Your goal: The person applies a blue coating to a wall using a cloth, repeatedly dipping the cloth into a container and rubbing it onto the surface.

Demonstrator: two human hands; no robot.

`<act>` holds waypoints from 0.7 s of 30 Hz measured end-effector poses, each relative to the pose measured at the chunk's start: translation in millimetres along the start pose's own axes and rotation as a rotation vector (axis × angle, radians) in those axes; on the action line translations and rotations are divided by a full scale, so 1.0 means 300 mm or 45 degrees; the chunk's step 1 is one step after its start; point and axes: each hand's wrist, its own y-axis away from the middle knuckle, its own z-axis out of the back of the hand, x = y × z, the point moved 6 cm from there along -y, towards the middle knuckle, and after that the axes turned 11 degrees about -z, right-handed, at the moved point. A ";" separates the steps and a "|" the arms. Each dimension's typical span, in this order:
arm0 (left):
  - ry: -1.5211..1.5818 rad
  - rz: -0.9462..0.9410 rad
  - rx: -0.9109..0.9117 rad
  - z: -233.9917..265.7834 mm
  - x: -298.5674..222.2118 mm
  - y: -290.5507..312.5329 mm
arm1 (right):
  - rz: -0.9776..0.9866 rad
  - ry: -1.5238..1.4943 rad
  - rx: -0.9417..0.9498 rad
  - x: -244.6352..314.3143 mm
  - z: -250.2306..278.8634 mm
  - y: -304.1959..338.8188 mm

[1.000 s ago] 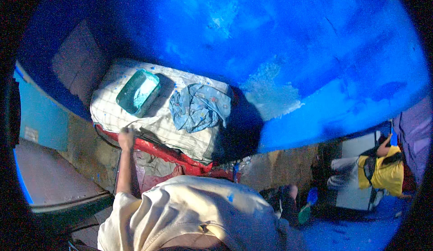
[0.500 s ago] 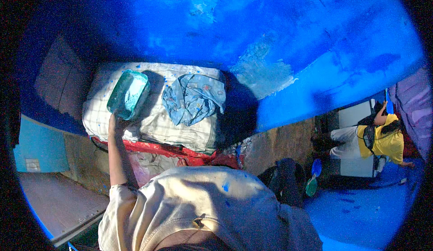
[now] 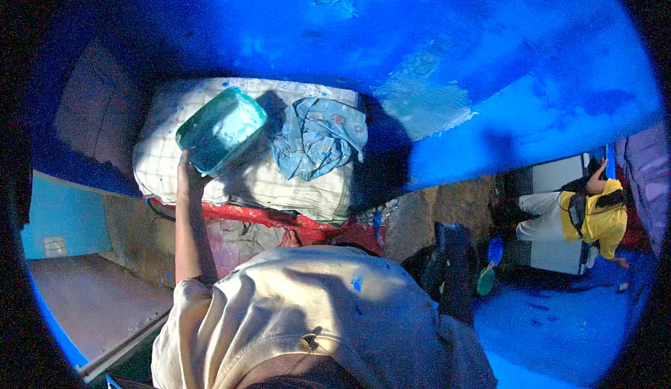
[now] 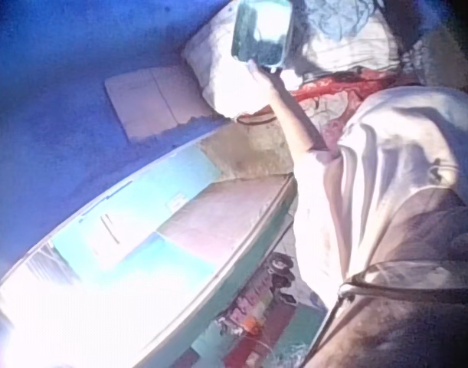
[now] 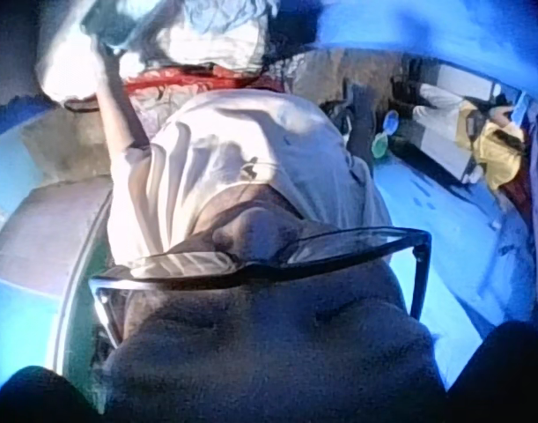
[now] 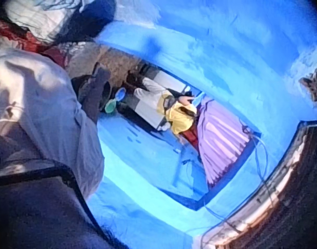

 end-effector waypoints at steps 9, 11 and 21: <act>0.162 -0.231 0.188 -0.437 0.039 0.269 | 0.837 -1.759 0.381 1.163 0.882 0.509; 0.056 -0.189 0.174 -0.457 0.130 0.279 | 1.000 -1.528 0.395 1.362 0.880 0.552; -0.295 -0.330 0.319 -0.551 0.091 0.332 | 1.275 -0.310 -0.252 1.948 0.529 0.613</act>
